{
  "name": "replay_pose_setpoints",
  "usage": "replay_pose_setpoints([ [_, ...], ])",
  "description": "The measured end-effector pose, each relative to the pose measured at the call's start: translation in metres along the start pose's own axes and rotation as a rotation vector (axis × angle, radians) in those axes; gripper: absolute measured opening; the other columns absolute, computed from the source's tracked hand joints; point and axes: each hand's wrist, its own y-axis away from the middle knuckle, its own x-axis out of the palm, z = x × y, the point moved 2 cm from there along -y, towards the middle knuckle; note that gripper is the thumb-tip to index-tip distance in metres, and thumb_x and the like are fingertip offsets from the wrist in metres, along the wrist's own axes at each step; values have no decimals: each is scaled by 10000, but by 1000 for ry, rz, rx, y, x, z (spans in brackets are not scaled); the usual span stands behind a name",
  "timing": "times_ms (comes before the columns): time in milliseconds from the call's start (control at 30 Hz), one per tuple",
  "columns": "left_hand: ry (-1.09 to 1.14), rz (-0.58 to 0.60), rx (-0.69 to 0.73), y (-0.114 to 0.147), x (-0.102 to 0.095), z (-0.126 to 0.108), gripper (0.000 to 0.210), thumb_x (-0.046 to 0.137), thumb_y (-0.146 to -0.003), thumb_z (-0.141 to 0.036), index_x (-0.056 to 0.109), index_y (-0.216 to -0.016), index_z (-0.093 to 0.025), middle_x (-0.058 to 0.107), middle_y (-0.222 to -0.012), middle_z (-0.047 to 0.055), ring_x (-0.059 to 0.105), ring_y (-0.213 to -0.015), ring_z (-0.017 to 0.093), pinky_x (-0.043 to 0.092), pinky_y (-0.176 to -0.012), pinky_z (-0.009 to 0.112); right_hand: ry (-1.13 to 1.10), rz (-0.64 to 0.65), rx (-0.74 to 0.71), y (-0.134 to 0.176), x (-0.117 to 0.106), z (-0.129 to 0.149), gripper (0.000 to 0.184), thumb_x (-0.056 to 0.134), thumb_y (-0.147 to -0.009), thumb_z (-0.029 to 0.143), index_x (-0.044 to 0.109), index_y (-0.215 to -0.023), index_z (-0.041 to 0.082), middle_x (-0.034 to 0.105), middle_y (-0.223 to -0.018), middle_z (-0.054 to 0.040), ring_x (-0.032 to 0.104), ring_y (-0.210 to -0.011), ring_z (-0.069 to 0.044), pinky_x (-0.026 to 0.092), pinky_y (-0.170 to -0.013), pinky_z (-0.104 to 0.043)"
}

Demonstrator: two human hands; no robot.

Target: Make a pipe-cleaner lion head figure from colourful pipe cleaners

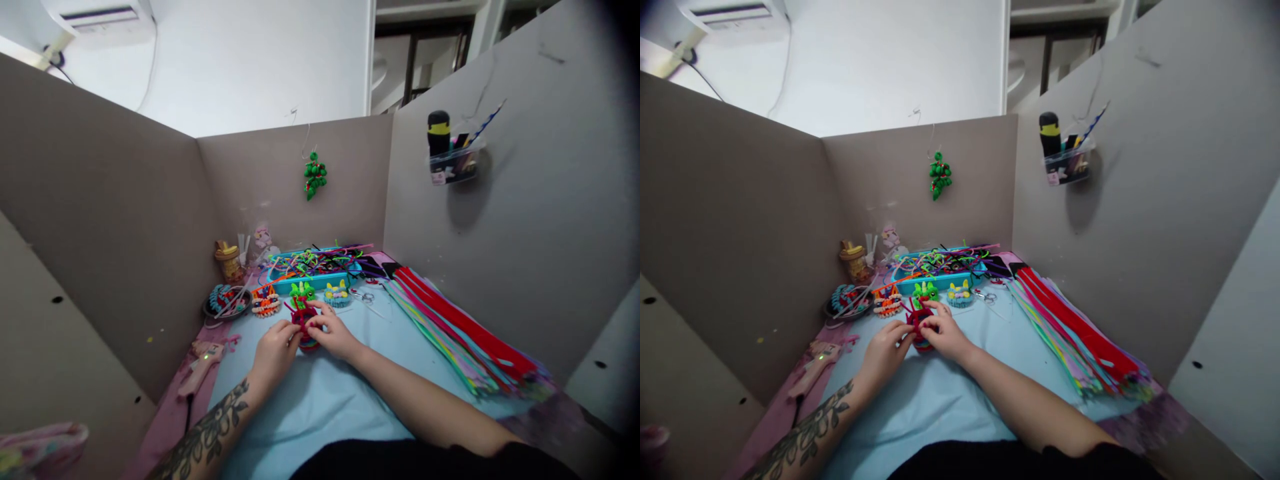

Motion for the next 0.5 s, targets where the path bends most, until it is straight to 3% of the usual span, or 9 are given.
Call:
replay_pose_setpoints([
  [300, 66, -55, 5, 2, 5, 2, 150, 530, -854, -214, 669, -910, -202, 653, -873, 45, 628, -772, 151, 521, -716, 266, -17, 16, -42, -2, -3, -7, 142, 575, -759, 136, 697, -788, 202, 485, -1273, -78, 447, -1215, -227, 322, -1040, -391],
  [500, 135, -102, -46, 1, 10, 1, 148, 553, -839, -246, 681, -898, -200, 639, -934, 60, 624, -835, 164, 523, -751, 293, -54, -13, -28, -3, -6, -6, 110, 585, -754, 130, 674, -720, 186, 529, -1168, -85, 516, -1135, -209, 373, -997, -366],
])
